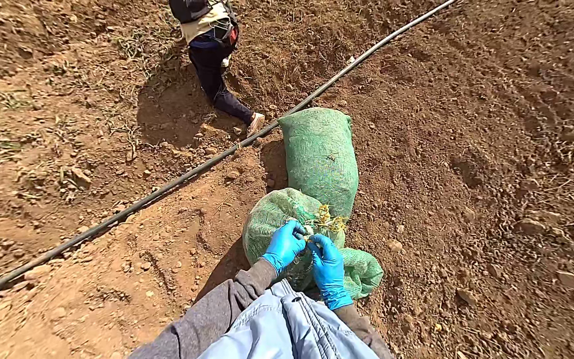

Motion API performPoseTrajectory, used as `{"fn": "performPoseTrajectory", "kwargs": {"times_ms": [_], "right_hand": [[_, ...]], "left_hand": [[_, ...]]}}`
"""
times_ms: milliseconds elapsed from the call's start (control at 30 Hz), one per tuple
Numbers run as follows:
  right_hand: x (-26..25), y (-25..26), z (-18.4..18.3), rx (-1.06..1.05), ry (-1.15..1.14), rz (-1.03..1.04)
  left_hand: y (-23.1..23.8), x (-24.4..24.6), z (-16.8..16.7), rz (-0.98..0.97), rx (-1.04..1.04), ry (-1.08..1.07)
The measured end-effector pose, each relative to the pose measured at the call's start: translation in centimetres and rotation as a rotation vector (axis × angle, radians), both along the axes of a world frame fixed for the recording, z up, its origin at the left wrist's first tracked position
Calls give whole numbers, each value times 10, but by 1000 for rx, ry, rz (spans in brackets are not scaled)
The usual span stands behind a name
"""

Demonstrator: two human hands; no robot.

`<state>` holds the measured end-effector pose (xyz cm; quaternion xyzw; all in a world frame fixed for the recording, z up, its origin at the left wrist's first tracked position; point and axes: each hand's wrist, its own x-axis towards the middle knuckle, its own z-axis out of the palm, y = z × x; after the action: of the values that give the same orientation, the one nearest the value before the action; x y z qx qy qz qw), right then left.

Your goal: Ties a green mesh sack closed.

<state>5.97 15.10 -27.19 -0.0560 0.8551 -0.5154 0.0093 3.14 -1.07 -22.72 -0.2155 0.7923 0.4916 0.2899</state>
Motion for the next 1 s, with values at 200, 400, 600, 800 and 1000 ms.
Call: {"fn": "performPoseTrajectory", "kwargs": {"times_ms": [200, 400, 600, 800, 1000], "right_hand": [[-8, -2, 10, -244, -366, -69], [-14, -6, 15, -738, -911, -273], [-16, -6, 22, -684, -828, -189], [-22, 5, 29, -677, -801, -131], [-21, 10, 29, -697, -889, -76]], "left_hand": [[-3, 4, 1, -30, 55, 19], [-8, -2, -6, 154, 358, -52], [-16, -12, -1, 87, 349, -168], [-15, -12, -3, -50, 41, -141], [-19, -1, 3, 248, 328, -209]]}}
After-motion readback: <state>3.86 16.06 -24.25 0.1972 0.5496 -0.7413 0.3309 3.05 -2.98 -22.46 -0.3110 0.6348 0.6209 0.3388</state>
